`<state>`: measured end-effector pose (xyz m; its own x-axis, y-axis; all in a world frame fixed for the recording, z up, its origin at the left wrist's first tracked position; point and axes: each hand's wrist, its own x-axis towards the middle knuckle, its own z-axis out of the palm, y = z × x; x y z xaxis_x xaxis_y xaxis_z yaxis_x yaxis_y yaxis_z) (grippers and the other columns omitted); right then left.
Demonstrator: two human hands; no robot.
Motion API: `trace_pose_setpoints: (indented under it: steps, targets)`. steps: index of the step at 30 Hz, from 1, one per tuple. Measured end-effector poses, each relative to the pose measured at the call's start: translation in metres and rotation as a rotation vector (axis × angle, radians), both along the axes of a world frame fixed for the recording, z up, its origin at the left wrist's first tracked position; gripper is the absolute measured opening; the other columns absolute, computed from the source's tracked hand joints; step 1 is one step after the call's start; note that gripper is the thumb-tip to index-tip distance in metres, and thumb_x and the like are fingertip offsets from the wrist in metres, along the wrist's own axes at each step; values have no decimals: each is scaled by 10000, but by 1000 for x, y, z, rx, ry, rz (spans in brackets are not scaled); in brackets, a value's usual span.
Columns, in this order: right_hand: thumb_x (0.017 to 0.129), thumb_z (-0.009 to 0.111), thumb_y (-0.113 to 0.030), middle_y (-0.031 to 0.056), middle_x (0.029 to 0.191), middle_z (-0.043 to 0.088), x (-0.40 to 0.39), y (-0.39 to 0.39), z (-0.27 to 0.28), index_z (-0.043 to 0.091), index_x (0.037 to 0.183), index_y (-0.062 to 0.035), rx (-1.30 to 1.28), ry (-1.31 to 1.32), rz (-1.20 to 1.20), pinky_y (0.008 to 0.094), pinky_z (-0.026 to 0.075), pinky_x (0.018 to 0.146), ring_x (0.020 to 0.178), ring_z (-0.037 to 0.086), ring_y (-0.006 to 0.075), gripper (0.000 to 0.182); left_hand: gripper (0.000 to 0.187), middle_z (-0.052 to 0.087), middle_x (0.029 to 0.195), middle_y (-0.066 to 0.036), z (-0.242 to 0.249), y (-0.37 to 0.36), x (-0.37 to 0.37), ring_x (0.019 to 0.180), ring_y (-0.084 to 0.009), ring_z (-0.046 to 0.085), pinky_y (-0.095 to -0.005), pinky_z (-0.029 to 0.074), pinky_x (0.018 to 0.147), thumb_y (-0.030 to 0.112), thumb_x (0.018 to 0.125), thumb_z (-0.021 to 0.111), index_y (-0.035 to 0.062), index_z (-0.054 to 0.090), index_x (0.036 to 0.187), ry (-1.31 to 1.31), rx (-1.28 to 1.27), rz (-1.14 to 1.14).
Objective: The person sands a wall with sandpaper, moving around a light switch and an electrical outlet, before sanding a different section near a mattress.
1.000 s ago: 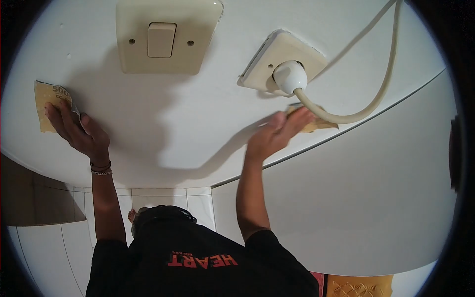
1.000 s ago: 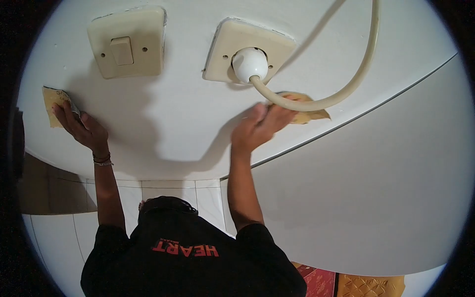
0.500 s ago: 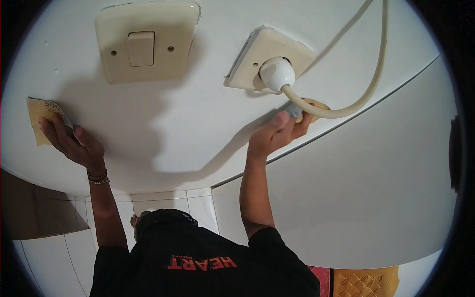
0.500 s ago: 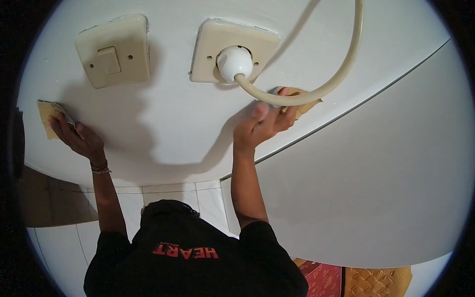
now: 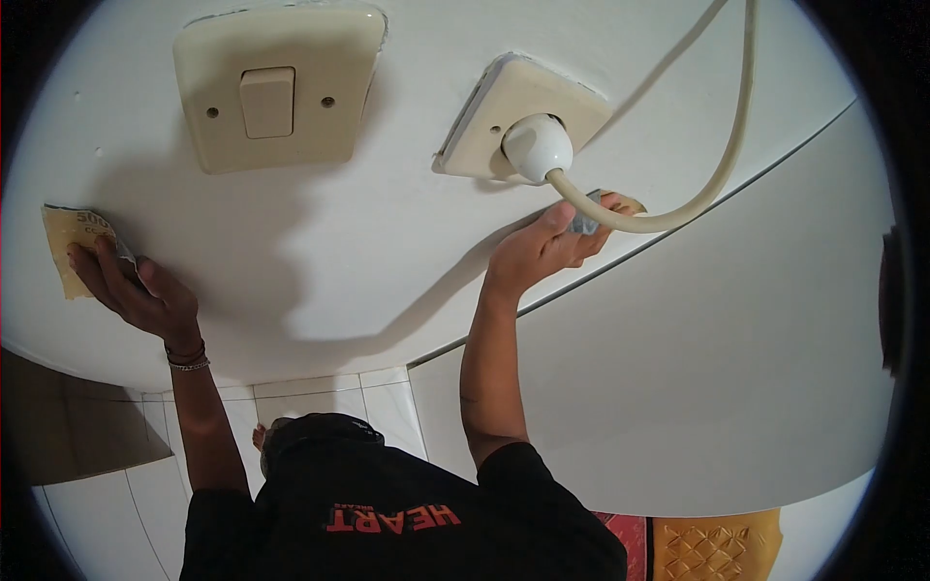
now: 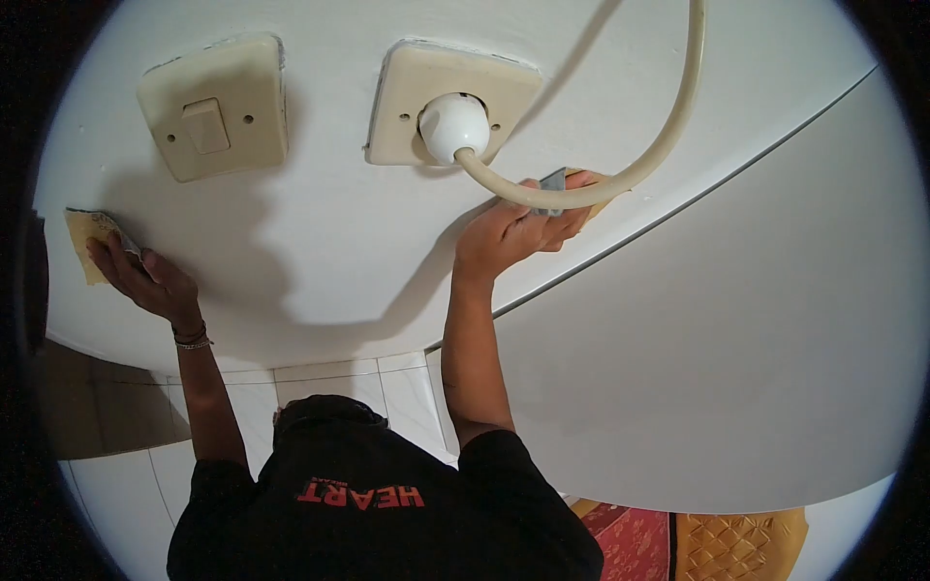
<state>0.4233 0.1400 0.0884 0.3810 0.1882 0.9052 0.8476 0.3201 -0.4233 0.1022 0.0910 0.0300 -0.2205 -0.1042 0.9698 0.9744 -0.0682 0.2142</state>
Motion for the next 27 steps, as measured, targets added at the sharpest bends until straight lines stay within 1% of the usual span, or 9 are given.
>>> trace_pose_setpoints:
  steps: [5, 9, 11, 14, 17, 20, 22, 24, 27]
  targets:
    - [926, 348, -291, 207, 1407, 155, -34, -7, -7, 210, 1314, 102, 151, 159, 459, 370, 205, 1024, 1290, 216, 278, 569, 475, 303, 1337, -215, 0, 0, -2, 1270, -334, 258, -444, 261, 1019, 314, 929, 319, -50, 404, 1222, 6, 16, -11]
    - [926, 362, -316, 223, 1399, 169, -36, -24, -31, 168, 1321, 107, -233, -468, 3, 379, 172, 1042, 1299, 194, 292, 611, 474, 307, 1337, -213, -2, 0, -3, 1270, -331, 261, -447, 259, 1019, 314, 928, 322, -47, 404, 1223, 7, -1, 0]
    - [932, 351, -311, 226, 1382, 221, -24, -11, -19, 178, 1323, 102, 116, 44, 413, 365, 189, 1030, 1293, 211, 292, 594, 473, 308, 1337, -213, 0, 0, -4, 1270, -331, 261, -449, 258, 1019, 313, 927, 322, -47, 404, 1223, 12, -1, 7]
    - [932, 359, -293, 235, 1357, 282, -30, -16, -9, 239, 1298, 113, 35, 328, 474, 363, 171, 1037, 1295, 216, 309, 560, 472, 313, 1333, -214, 3, 0, -1, 1269, -331, 263, -451, 253, 1021, 308, 926, 319, -49, 403, 1223, 0, 25, -11]
    - [908, 324, -158, 240, 1379, 227, -59, -32, -25, 326, 1259, 111, -85, -271, 317, 428, 155, 1046, 1318, 153, 323, 442, 467, 315, 1330, -218, 4, -2, 0, 1268, -333, 264, -449, 255, 1020, 302, 924, 325, -50, 404, 1222, 0, -10, 24]
    - [917, 338, -195, 236, 1338, 299, -44, -35, -22, 347, 1249, 103, -130, -284, 297, 417, 186, 1032, 1294, 214, 323, 447, 461, 314, 1331, -221, 4, -1, -1, 1268, -335, 265, -447, 253, 1021, 294, 923, 329, -51, 410, 1218, 2, -1, 26]
    - [925, 365, -270, 218, 1225, 398, -37, -26, -16, 374, 1235, 98, 38, 190, 485, 396, 243, 984, 1174, 352, 322, 481, 452, 308, 1334, -220, 3, -1, -2, 1267, -336, 265, -444, 253, 1022, 281, 920, 332, -54, 415, 1213, 10, 30, -28]
    - [921, 369, -249, 242, 1294, 342, -54, -27, -16, 358, 1241, 109, -47, 341, 441, 414, 199, 1015, 1236, 295, 355, 480, 452, 303, 1336, -219, 3, -1, -3, 1267, -335, 265, -443, 255, 1021, 282, 921, 332, -54, 417, 1212, 6, 31, -23]
    - [912, 367, -214, 260, 1390, 188, -76, -38, -25, 320, 1258, 124, -88, -204, 496, 462, 74, 1051, 1319, 104, 376, 486, 452, 300, 1339, -217, 2, -3, -3, 1266, -334, 267, -442, 262, 1017, 286, 924, 333, -52, 418, 1211, 5, 15, -11]
